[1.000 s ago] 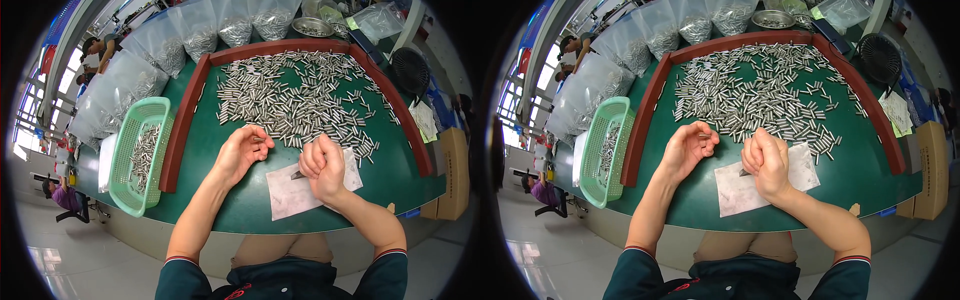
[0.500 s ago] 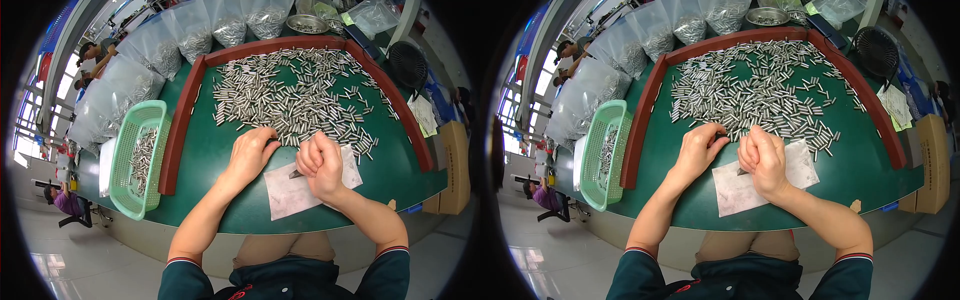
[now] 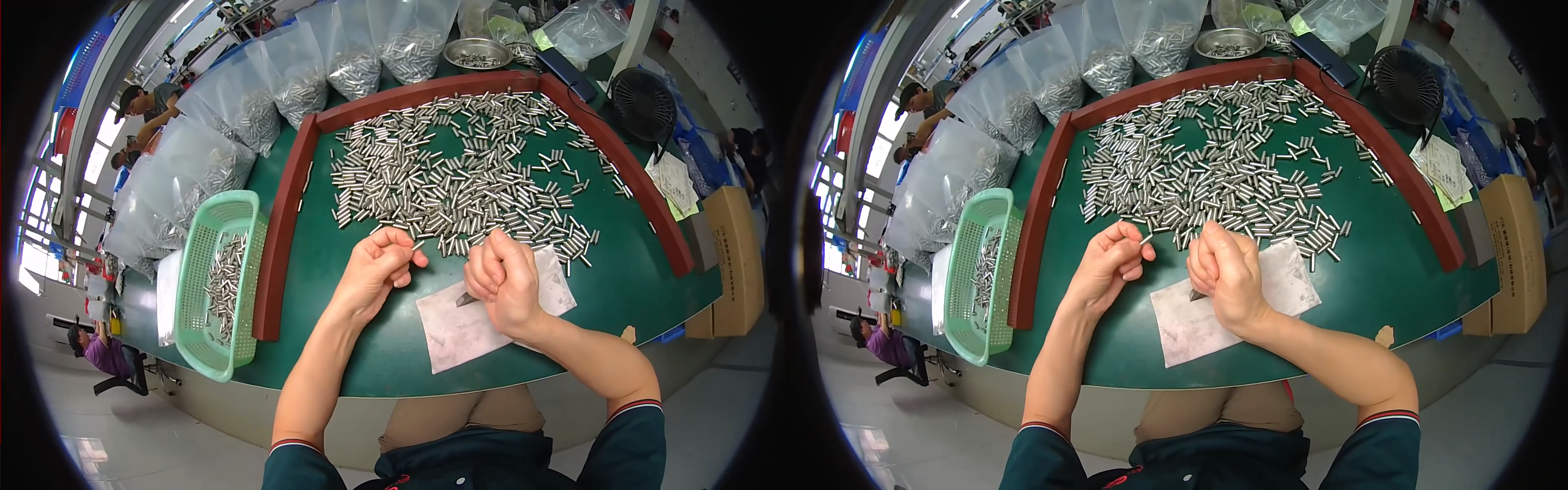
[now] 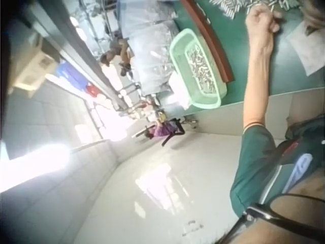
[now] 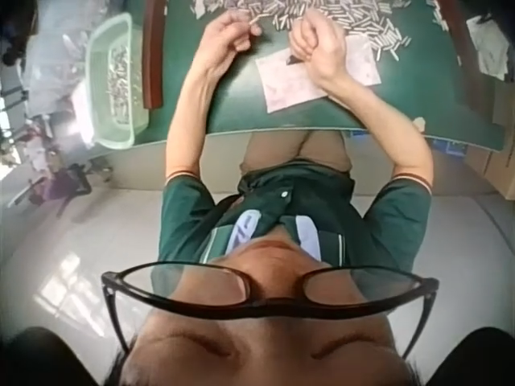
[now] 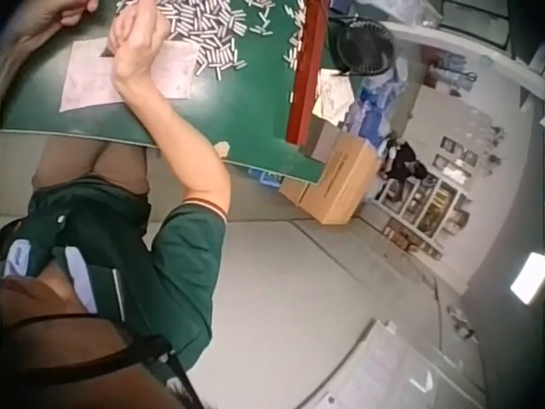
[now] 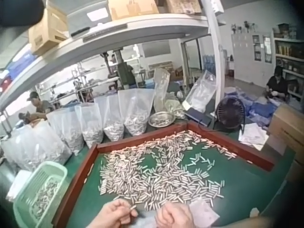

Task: Assembling small cylindrical metal components by hand at a factory workstation.

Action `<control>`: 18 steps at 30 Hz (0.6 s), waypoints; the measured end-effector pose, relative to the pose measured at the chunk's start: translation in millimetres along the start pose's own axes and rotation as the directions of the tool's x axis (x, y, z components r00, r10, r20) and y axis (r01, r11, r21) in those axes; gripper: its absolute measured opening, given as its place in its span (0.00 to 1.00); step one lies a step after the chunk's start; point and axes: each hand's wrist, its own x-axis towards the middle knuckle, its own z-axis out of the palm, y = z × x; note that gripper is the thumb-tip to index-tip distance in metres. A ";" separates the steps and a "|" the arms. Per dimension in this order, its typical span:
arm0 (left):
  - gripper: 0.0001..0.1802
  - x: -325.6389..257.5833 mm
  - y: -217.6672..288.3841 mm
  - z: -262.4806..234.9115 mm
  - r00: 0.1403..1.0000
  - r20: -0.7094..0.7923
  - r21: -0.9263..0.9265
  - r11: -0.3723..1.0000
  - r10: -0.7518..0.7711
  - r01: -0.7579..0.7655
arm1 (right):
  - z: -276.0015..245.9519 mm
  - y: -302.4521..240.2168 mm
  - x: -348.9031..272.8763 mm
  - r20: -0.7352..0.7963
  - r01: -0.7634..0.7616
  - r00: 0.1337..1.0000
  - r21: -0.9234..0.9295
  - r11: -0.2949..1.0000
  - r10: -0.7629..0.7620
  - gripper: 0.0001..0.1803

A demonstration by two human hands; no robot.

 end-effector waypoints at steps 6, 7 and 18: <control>0.10 -3.9 2.5 8.5 0.997 -0.017 0.001 0.997 -0.072 0.072 | -0.8 -1.3 1.8 -0.012 -0.006 1.000 -0.009 1.000 0.006 0.24; 0.10 -4.5 2.3 8.7 0.996 -0.012 0.013 0.996 -0.085 0.086 | -1.2 -0.7 2.3 -0.009 -0.005 1.000 -0.003 1.000 0.005 0.24; 0.07 -5.9 -2.0 2.9 0.996 0.072 0.086 0.995 -0.047 0.041 | -0.8 -0.8 1.6 -0.018 -0.011 1.000 -0.003 1.000 0.011 0.23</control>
